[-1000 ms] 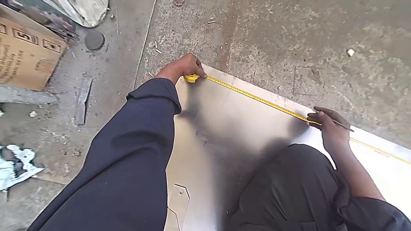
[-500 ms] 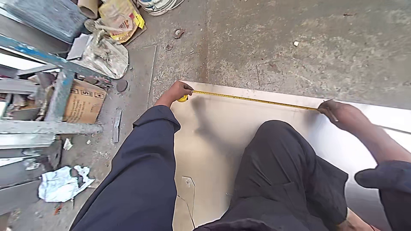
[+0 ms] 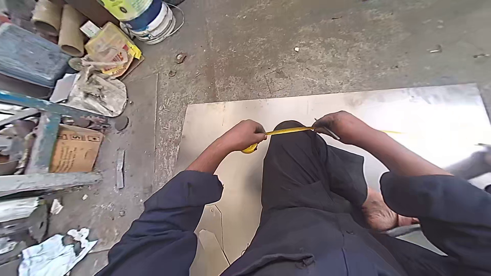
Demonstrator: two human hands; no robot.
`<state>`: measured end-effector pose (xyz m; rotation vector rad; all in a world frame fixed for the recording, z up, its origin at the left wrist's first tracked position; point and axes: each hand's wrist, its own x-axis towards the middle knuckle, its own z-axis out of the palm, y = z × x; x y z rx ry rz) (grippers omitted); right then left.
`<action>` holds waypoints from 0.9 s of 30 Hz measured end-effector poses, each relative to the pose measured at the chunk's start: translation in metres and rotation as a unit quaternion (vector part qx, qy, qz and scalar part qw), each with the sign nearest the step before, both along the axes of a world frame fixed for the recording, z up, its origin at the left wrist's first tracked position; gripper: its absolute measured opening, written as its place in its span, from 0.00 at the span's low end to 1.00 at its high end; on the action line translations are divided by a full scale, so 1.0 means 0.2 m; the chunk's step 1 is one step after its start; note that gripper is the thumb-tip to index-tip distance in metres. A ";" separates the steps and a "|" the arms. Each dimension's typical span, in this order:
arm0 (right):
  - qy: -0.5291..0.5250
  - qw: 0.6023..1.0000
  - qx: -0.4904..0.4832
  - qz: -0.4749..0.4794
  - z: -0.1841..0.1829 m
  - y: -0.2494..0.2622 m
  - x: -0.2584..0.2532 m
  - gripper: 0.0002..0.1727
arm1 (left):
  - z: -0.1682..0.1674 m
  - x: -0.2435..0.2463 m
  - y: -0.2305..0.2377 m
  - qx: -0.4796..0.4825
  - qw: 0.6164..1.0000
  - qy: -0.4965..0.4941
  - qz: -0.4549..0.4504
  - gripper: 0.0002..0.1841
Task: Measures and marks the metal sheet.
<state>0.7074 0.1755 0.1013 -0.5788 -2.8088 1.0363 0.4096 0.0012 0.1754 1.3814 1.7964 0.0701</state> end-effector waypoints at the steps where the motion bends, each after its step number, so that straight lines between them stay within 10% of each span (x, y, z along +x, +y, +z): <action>1: 0.000 1.000 -0.006 -0.005 -0.06 0.02 0.12 0.08 | 0.02 0.00 -0.07 -0.010 1.000 0.005 0.007 0.14; 5: 0.018 0.998 -0.015 -0.065 -0.20 0.04 0.56 0.08 | 0.08 -0.02 -0.29 -0.053 0.998 -0.007 0.033 0.13; 15: 0.029 0.998 0.037 0.043 0.09 -0.29 0.26 0.11 | 0.10 0.55 -0.16 -0.034 0.997 0.034 -0.058 0.19; 27: 0.256 0.940 0.222 -0.022 0.13 -0.57 0.07 0.18 | -0.13 0.65 -0.35 0.240 0.946 -0.067 0.206 0.27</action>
